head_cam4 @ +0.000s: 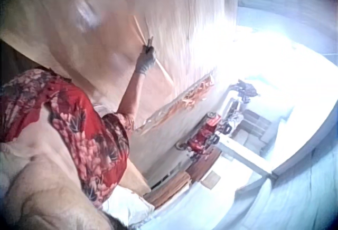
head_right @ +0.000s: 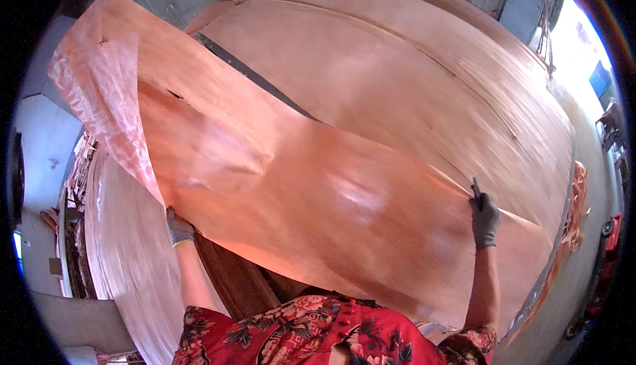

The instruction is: The person assembles a large wooden panel by layering thin sheets of wood veneer onto a flat board. They use a utility knife to trim the edges of the veneer and apply small strips of white tape to secure the layers together. The process involves smoothing the veneer, cutting excess material, and taping the seams to create a finished panel.

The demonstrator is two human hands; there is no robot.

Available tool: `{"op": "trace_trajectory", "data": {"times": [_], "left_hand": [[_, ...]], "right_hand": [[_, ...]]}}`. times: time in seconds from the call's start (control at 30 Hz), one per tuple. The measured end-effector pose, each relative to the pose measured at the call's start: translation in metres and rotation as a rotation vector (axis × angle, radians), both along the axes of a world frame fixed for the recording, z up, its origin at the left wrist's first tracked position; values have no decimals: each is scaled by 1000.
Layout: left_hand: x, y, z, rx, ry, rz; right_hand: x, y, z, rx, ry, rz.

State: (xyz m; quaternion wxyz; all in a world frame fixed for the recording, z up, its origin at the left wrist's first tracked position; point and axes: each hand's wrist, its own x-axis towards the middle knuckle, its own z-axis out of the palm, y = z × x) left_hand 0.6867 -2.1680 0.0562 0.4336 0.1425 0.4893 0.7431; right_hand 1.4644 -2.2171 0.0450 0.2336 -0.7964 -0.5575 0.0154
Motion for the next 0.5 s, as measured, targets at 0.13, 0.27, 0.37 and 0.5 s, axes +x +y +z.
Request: {"op": "trace_trajectory", "data": {"times": [0.13, 0.27, 0.37, 0.5], "left_hand": [[19, 27, -17, 98, -78, -40], [55, 80, -15, 159, -270, -205], [96, 128, -9, 179, -369, -232], [148, 177, 11, 266, -369, -303]], "right_hand": [[18, -22, 51, 131, 10, -175], [56, -45, 113, 301, -67, -290], [94, -61, 145, 537, 7, -292], [136, -89, 176, 589, -35, -379]]}}
